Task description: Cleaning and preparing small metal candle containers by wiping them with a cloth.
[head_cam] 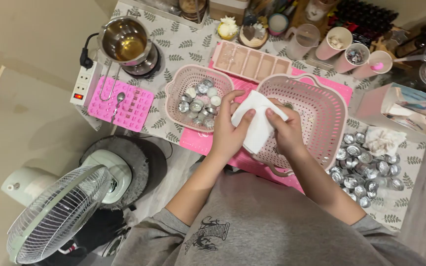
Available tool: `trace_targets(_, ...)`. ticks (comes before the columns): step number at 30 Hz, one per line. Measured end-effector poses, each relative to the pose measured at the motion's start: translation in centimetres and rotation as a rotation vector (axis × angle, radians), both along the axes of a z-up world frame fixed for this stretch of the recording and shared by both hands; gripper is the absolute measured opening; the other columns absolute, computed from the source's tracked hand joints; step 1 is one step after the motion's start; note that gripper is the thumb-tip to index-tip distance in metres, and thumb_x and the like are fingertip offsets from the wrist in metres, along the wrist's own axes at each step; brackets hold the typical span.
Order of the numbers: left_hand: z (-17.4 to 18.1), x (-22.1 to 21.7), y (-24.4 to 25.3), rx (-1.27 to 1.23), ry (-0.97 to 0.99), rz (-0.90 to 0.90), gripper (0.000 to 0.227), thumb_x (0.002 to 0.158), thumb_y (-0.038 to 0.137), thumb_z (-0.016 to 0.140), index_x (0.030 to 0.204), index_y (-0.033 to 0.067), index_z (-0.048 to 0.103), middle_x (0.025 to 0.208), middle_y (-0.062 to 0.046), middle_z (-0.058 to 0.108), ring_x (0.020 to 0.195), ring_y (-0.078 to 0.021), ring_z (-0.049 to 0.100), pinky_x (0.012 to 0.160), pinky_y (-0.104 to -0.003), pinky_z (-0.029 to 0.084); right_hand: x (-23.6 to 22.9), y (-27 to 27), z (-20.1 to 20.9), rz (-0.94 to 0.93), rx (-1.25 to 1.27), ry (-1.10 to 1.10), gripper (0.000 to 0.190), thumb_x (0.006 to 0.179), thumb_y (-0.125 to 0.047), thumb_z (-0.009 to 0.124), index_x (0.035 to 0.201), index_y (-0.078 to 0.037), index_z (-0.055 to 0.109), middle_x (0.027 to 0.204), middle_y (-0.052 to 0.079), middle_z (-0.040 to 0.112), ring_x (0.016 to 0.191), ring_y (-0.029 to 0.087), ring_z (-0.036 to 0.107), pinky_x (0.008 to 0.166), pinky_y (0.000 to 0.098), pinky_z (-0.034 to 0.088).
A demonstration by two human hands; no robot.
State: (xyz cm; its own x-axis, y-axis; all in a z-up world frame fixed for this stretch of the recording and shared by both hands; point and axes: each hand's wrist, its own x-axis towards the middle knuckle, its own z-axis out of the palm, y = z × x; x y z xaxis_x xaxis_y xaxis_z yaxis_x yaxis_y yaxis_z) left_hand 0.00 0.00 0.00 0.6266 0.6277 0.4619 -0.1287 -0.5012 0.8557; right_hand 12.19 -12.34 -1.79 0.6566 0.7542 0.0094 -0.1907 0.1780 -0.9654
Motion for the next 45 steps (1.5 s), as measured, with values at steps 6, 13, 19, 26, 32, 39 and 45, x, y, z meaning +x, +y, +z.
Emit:
trace_targets(6, -1.1, -0.3, 0.9, -0.582, -0.056, -0.306, 0.054, 0.095, 0.002, 0.074, 0.14, 0.007, 0.045, 0.092, -0.005, 0.068, 0.09, -0.0124, 0.07, 0.079, -0.027, 0.056, 3.5, -0.9, -1.1, 0.156, -0.236, 0.031, 0.021, 0.102, -0.021, 0.063, 0.106, -0.002, 0.071, 0.089, -0.004, 0.072, 0.08, 0.005, 0.064, 0.073, 0.0226, 0.05)
trace_targets(13, -0.2, -0.3, 1.4, -0.657, 0.122, -0.362, 0.063, 0.085, 0.002, 0.079, 0.136, 0.0095, 0.044, 0.086, -0.004, 0.068, 0.076, -0.0101, 0.068, 0.065, -0.026, 0.054, 5.4, -1.3, 0.2, 0.393, -0.429, -0.083, 0.02, 0.101, -0.022, 0.071, 0.095, -0.004, 0.074, 0.08, -0.004, 0.066, 0.074, 0.003, 0.058, 0.065, 0.0209, 0.045)
trace_targets(19, -0.9, 0.1, 1.6, -0.51, 0.112, -0.326, 0.043, 0.098, 0.01, 0.073, 0.133, 0.0086, 0.049, 0.084, -0.002, 0.071, 0.08, -0.0057, 0.068, 0.072, -0.023, 0.054, 4.2, -0.6, 0.8, 0.18, -0.412, -0.153, 0.014, 0.096, -0.016, 0.072, 0.099, -0.002, 0.074, 0.08, -0.003, 0.071, 0.068, 0.003, 0.062, 0.058, 0.0207, 0.048)
trace_targets(26, -3.2, 1.0, 2.3, -0.744, 0.068, -0.382, 0.013, 0.1, 0.01, 0.07, 0.106, -0.001, 0.068, 0.086, 0.0, 0.069, 0.076, -0.0044, 0.062, 0.066, -0.021, 0.049, 3.4, 0.5, 1.1, 0.012, -0.349, -0.148, 0.013, 0.098, -0.011, 0.073, 0.101, 0.001, 0.073, 0.087, 0.001, 0.073, 0.075, 0.005, 0.066, 0.065, 0.0215, 0.053)
trace_targets(32, -4.7, 1.1, 4.5, -0.912, 0.013, -0.469, 0.012, 0.103, 0.007, 0.065, 0.103, -0.0025, 0.072, 0.089, -0.001, 0.072, 0.079, -0.0053, 0.064, 0.071, -0.021, 0.052, 3.0, 1.9, 2.0, 0.012, -0.322, -0.146, 0.012, 0.092, -0.007, 0.075, 0.101, 0.002, 0.074, 0.088, 0.003, 0.074, 0.076, 0.007, 0.067, 0.067, 0.022, 0.054)
trace_targets(39, -3.4, 1.1, 6.7, -0.951, -0.024, -0.59, 0.012, 0.097, 0.003, 0.074, 0.107, -0.0018, 0.068, 0.097, -0.004, 0.075, 0.088, -0.006, 0.069, 0.078, -0.022, 0.054, 2.4, 3.4, 2.5, 0.008, -0.342, -0.202, 0.014, 0.089, -0.004, 0.078, 0.102, 0.001, 0.072, 0.085, 0.002, 0.07, 0.071, 0.005, 0.061, 0.061, 0.0211, 0.047)
trace_targets(45, -0.4, 0.6, 7.4, -0.772, 0.071, -0.495, 0.019, 0.092, 0.008, 0.078, 0.109, 0.0015, 0.071, 0.093, -0.002, 0.075, 0.076, -0.0005, 0.062, 0.067, -0.018, 0.05, 1.4, 3.9, 3.6, 0.04, -0.258, -0.392, 0.014, 0.096, -0.006, 0.074, 0.108, 0.001, 0.071, 0.097, 0.001, 0.072, 0.087, 0.006, 0.066, 0.077, 0.0216, 0.054)
